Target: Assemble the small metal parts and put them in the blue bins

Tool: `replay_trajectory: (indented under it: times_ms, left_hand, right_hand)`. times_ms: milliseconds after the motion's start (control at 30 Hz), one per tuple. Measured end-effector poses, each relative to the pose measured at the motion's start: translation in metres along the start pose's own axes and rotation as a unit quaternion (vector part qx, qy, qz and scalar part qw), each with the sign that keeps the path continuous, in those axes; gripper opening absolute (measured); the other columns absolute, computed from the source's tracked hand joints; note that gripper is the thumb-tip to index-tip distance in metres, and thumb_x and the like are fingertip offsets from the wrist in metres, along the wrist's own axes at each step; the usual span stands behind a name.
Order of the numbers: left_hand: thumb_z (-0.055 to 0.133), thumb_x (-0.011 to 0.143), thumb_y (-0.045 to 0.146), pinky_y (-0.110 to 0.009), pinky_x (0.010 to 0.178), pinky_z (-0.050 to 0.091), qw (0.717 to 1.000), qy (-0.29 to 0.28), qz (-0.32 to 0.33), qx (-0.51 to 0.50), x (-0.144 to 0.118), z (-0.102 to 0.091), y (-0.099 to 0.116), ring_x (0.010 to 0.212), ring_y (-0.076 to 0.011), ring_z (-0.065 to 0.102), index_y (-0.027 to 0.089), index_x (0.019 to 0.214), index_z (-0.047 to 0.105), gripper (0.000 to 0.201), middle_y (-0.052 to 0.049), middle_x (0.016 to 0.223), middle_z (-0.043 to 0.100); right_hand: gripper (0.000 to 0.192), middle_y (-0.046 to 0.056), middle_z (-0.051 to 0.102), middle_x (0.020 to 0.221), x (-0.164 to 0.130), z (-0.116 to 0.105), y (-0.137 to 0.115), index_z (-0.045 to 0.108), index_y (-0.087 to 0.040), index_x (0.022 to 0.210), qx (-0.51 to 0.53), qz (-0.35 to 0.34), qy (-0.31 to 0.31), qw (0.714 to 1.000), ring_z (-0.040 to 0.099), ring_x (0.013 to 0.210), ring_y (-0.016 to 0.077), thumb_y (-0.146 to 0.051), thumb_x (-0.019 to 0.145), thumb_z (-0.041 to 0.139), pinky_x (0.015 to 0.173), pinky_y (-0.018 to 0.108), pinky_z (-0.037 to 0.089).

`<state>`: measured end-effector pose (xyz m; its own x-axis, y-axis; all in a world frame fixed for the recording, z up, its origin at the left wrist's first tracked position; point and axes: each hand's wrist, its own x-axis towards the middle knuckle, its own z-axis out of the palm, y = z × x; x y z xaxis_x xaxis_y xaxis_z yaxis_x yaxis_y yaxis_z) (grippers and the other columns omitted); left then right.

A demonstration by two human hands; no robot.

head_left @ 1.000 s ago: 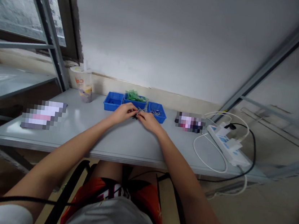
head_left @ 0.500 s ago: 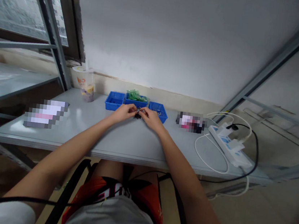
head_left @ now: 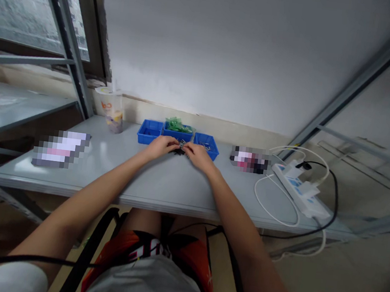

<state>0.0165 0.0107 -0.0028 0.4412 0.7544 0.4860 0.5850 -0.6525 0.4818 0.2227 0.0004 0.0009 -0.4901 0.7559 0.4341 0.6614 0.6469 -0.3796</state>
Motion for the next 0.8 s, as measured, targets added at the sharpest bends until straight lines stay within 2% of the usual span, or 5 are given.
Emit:
replay_trajectory:
  times_ms: [400, 500, 633, 733, 800]
  left_hand:
    - [0.052, 0.089, 0.033, -0.027, 0.070, 0.042, 0.999, 0.013, 0.022, 0.036, 0.000, -0.001, -0.008, 0.078, -0.0173, 0.061, 0.017, 0.093, 0.070, 0.024, -0.006, 0.088, 0.070]
    - [0.050, 0.089, 0.034, -0.027, 0.069, 0.042, 0.999, 0.015, 0.013, 0.046, 0.000, -0.003, -0.006, 0.076, -0.0172, 0.060, 0.018, 0.093, 0.070, 0.026, -0.006, 0.087, 0.070]
    - [0.050, 0.088, 0.032, -0.028, 0.069, 0.044, 0.995, -0.034, 0.006, 0.098, -0.002, -0.002, -0.010, 0.077, -0.0188, 0.060, 0.019, 0.093, 0.070, 0.024, -0.007, 0.088, 0.069]
    - [0.057, 0.082, 0.029, -0.028, 0.072, 0.046, 0.987, -0.075, 0.004, 0.142, -0.004, 0.003, -0.017, 0.082, -0.0212, 0.061, 0.019, 0.093, 0.071, 0.021, -0.009, 0.090, 0.069]
    - [0.058, 0.079, 0.028, -0.028, 0.074, 0.047, 0.984, -0.093, 0.001, 0.152, -0.006, 0.008, -0.020, 0.084, -0.0218, 0.062, 0.019, 0.094, 0.071, 0.022, -0.009, 0.091, 0.069]
  right_hand:
    - [0.022, 0.004, 0.069, 0.084, 0.001, -0.003, 0.002, 0.066, -0.018, 0.094, -0.021, 0.018, -0.008, 1.000, 0.059, 0.076, 0.0146, -0.027, 0.094, 0.045, 0.070, 0.023, 0.037]
    - [0.023, 0.005, 0.069, 0.086, 0.002, -0.011, 0.008, 0.066, -0.019, 0.093, -0.032, 0.027, 0.027, 0.999, 0.060, 0.078, 0.0159, -0.028, 0.093, 0.046, 0.071, 0.024, 0.038]
    - [0.025, 0.008, 0.068, 0.090, -0.003, -0.025, 0.029, 0.066, -0.018, 0.093, -0.088, 0.098, 0.119, 0.984, 0.059, 0.082, 0.0188, -0.028, 0.093, 0.043, 0.075, 0.028, 0.040]
    - [0.023, 0.012, 0.066, 0.091, -0.007, -0.028, 0.044, 0.066, -0.015, 0.091, -0.133, 0.153, 0.111, 0.973, 0.058, 0.085, 0.0214, -0.029, 0.091, 0.048, 0.077, 0.030, 0.040]
    - [0.021, 0.013, 0.065, 0.095, -0.007, -0.025, 0.047, 0.066, -0.015, 0.095, -0.140, 0.151, 0.113, 0.972, 0.057, 0.089, 0.0216, -0.028, 0.089, 0.051, 0.080, 0.031, 0.040]
